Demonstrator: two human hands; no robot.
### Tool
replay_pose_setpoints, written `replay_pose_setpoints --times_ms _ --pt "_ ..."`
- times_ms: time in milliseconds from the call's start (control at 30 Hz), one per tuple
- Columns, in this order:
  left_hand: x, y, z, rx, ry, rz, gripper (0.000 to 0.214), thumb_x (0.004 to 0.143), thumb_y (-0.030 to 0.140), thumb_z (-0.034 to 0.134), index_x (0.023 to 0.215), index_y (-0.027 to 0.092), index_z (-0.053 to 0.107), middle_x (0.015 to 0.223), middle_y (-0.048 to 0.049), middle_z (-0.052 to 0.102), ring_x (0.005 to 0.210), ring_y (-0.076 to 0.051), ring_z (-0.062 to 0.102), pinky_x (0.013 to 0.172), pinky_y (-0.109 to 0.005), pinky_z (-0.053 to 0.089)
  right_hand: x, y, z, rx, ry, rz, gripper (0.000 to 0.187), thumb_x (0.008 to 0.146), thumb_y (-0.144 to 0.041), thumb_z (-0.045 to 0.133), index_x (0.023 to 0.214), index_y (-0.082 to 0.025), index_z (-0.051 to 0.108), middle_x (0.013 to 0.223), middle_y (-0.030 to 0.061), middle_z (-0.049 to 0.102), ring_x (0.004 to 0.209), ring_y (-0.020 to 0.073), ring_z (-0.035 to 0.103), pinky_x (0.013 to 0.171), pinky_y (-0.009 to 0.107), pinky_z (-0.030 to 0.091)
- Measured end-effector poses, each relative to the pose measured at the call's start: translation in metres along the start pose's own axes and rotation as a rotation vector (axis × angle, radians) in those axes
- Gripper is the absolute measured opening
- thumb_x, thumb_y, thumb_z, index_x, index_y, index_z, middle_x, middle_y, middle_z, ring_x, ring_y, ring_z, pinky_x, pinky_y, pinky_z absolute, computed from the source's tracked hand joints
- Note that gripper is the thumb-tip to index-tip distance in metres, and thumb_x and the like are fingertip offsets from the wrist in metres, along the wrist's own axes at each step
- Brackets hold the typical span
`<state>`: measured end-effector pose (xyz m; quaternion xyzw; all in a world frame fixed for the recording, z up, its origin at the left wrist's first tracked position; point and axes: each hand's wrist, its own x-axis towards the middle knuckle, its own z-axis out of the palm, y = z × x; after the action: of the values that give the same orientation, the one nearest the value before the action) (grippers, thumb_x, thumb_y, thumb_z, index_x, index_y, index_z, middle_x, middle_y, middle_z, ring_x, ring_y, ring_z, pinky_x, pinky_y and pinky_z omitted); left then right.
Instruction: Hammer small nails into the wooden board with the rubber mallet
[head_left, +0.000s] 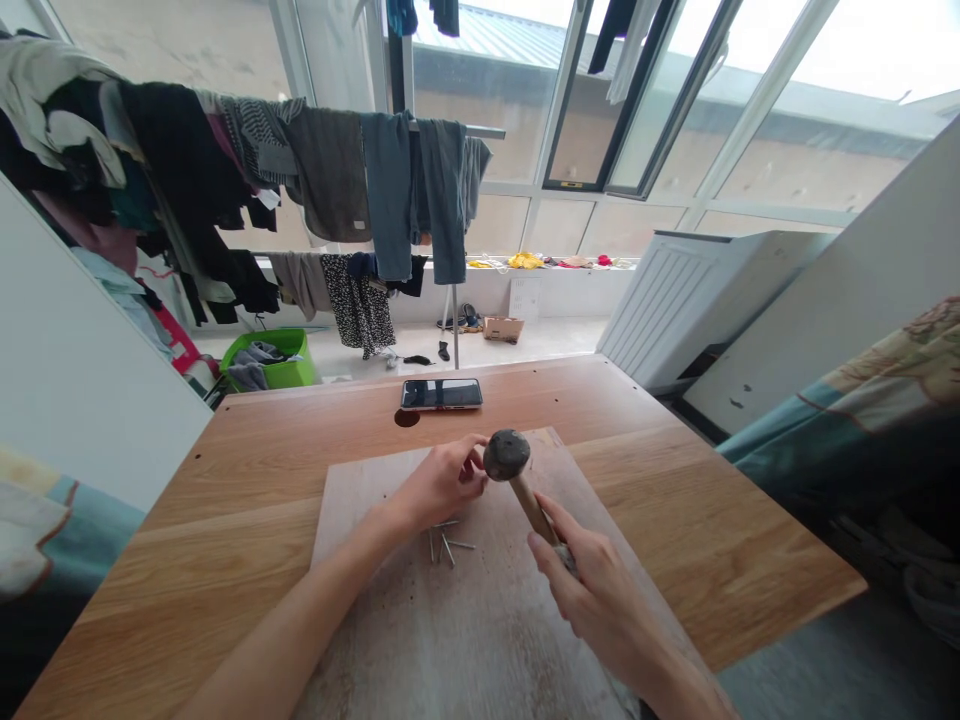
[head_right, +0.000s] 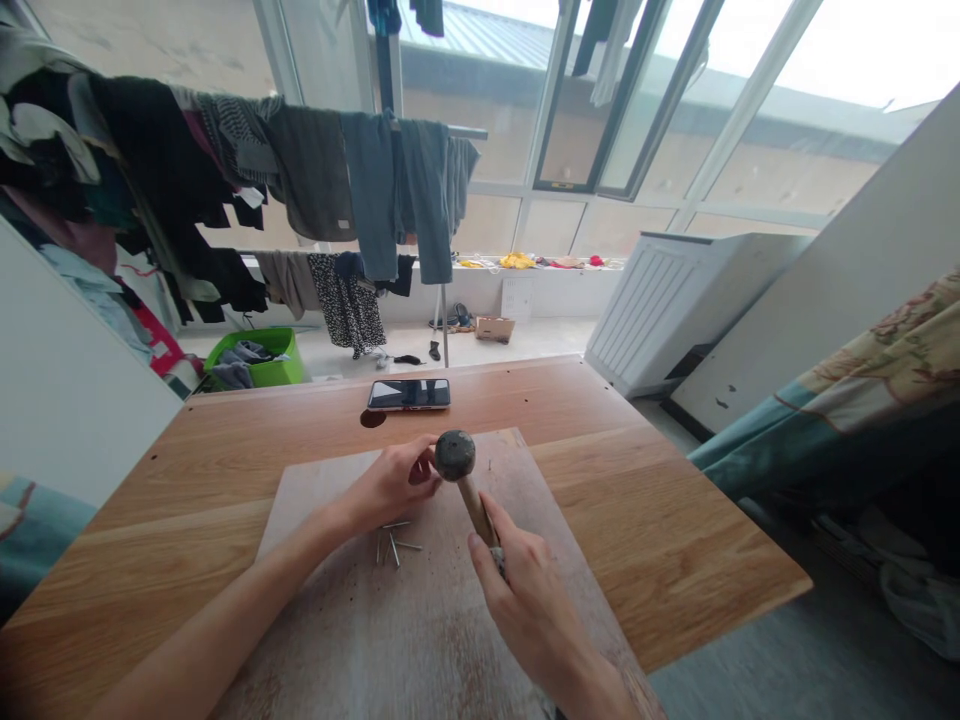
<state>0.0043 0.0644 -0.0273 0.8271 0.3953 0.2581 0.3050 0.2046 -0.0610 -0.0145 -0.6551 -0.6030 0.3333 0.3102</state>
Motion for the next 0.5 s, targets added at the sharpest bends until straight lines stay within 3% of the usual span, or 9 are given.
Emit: replay_pose_setpoints --times_ms 100,200,333,500 --pt "-0.016 0.015 -0.022 0.291 -0.178 0.008 0.029 0.08 0.016 0.061 0.109 0.017 0.063 0.104 -0.0079 0.067 0.092 -0.022 0.065 0.081 -0.032 0.051 -0.008 0.012 -0.003 0.049 0.002 0.011 0.06 0.096 -0.052 0.049 0.142 -0.016 0.062 0.069 0.0017 0.068 0.047 0.0166 0.062 0.047 0.027 0.051" --pt "-0.03 0.028 -0.033 0.479 -0.33 -0.02 0.016 0.078 0.013 0.059 0.093 0.018 0.062 0.097 -0.0089 0.068 0.089 -0.026 0.066 0.076 -0.033 0.05 -0.018 0.032 -0.006 0.07 -0.004 0.038 0.064 0.095 -0.055 0.049 0.143 -0.015 0.061 0.065 0.0013 0.068 0.044 0.0168 0.06 0.046 0.028 0.051" --pt "-0.034 0.036 -0.026 0.569 -0.343 -0.029 0.021 0.074 0.002 0.054 0.086 0.018 0.059 0.085 -0.0096 0.071 0.081 -0.028 0.069 0.069 -0.034 0.048 -0.028 0.048 -0.007 0.046 0.029 0.105 0.068 0.092 -0.059 0.052 0.143 -0.016 0.062 0.059 0.0023 0.068 0.044 0.0209 0.061 0.042 0.029 0.048" --pt "-0.028 0.038 -0.018 0.623 -0.338 -0.035 0.021 0.072 0.0 0.053 0.081 0.017 0.059 0.082 -0.0114 0.073 0.076 -0.03 0.071 0.063 -0.033 0.044 -0.03 0.037 -0.008 0.072 -0.025 0.172 0.073 0.094 -0.063 0.045 0.147 -0.015 0.057 0.046 -0.0038 0.055 0.038 0.0198 0.053 0.04 0.029 0.043"
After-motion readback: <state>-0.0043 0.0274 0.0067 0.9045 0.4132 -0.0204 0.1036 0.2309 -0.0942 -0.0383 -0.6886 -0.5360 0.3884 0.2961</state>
